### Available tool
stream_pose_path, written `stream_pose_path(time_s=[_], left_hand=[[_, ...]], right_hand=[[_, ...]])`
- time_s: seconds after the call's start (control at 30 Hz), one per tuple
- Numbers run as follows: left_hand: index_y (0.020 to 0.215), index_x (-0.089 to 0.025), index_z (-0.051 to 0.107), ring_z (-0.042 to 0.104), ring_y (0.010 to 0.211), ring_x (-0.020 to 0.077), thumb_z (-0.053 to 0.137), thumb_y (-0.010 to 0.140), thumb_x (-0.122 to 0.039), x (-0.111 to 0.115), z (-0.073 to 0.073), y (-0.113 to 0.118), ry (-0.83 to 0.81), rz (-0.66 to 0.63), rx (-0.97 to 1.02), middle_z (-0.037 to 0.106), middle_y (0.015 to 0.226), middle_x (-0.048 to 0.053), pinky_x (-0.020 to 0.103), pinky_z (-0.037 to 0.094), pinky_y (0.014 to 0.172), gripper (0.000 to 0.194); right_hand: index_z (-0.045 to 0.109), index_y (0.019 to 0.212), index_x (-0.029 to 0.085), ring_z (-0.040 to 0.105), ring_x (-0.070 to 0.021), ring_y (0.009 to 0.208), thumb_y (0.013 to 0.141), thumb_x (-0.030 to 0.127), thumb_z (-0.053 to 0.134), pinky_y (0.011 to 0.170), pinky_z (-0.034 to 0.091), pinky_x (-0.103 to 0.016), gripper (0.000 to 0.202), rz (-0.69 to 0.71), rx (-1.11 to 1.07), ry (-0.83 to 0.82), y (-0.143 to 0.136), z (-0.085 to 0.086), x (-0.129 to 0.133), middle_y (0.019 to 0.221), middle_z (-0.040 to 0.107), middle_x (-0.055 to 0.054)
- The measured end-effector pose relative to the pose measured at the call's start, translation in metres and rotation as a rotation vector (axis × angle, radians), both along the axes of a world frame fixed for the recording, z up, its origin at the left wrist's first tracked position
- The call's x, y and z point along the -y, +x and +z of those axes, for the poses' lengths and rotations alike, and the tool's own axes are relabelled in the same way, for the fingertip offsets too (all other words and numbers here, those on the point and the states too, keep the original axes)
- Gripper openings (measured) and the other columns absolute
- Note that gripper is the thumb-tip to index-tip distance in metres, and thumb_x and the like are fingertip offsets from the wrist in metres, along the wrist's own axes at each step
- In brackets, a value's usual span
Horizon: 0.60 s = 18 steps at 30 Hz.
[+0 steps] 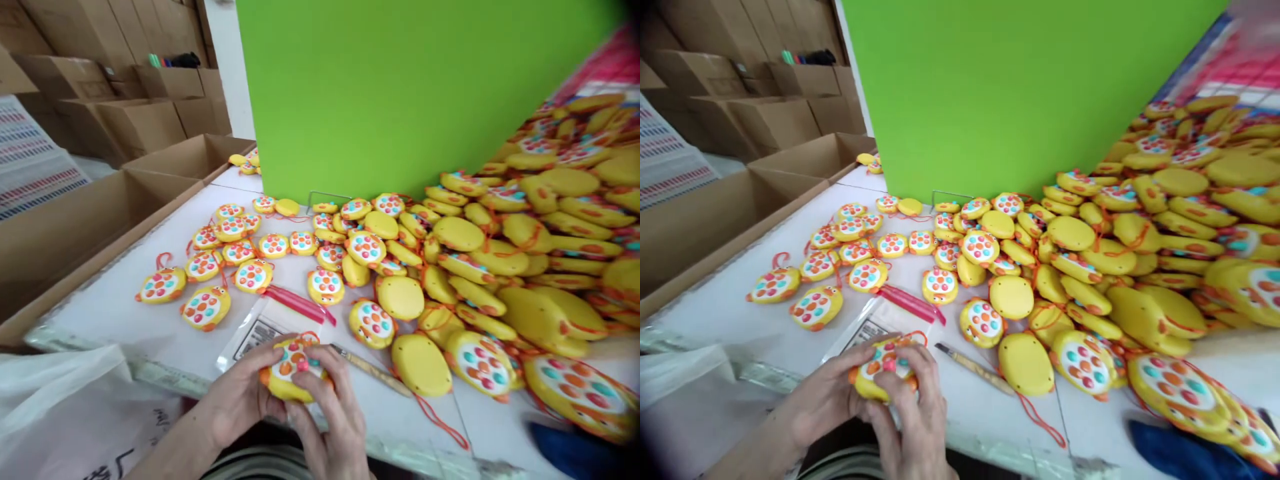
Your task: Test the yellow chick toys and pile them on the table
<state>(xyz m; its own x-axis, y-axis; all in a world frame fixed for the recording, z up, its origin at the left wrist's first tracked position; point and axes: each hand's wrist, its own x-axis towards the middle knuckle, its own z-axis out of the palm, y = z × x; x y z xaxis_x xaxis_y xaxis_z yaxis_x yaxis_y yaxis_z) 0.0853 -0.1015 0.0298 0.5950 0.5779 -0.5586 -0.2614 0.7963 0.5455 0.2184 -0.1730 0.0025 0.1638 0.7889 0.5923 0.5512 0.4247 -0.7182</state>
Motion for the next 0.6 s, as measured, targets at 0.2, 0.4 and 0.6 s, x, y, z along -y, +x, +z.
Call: stream_pose_path(time_s=[0.2, 0.4, 0.6], left_hand=[[0.132, -0.024, 0.035, 0.066, 0.075, 0.0205, 0.069, 0.067, -0.014, 0.003, 0.006, 0.007, 0.267, 0.118, 0.007, 0.060, 0.114, 0.010, 0.023, 0.053, 0.047, 0.075], [0.131, -0.022, 0.036, 0.067, 0.078, 0.0208, 0.068, 0.059, -0.009, 0.005, -0.002, 0.006, 0.271, 0.168, -0.020, 0.059, 0.117, 0.011, 0.019, 0.052, 0.047, 0.080], [0.123, -0.017, 0.044, 0.064, 0.068, 0.0154, 0.068, 0.063, -0.015, 0.004, -0.002, 0.004, 0.329, 0.112, 0.011, 0.065, 0.100, 0.009, 0.018, 0.051, 0.045, 0.064]], right_hand=[[0.048, 0.126, 0.022, 0.057, -0.0267, 0.111, 0.090, 0.039, 0.047, 0.078, 0.055, -0.037, 0.041, -0.153, -0.664, -0.415, 0.018, -0.011, 0.003, 0.124, 0.058, -0.014], [0.047, 0.131, 0.022, 0.057, -0.0297, 0.112, 0.084, 0.048, 0.052, 0.078, 0.057, -0.038, 0.054, 0.124, -0.792, -0.536, 0.026, -0.040, -0.011, 0.131, 0.054, -0.012], [0.052, 0.127, 0.016, 0.062, -0.0314, 0.102, 0.062, 0.045, 0.075, 0.074, 0.057, -0.033, 0.075, -0.067, -0.655, -0.533, 0.013, -0.045, -0.017, 0.117, 0.064, -0.011]])
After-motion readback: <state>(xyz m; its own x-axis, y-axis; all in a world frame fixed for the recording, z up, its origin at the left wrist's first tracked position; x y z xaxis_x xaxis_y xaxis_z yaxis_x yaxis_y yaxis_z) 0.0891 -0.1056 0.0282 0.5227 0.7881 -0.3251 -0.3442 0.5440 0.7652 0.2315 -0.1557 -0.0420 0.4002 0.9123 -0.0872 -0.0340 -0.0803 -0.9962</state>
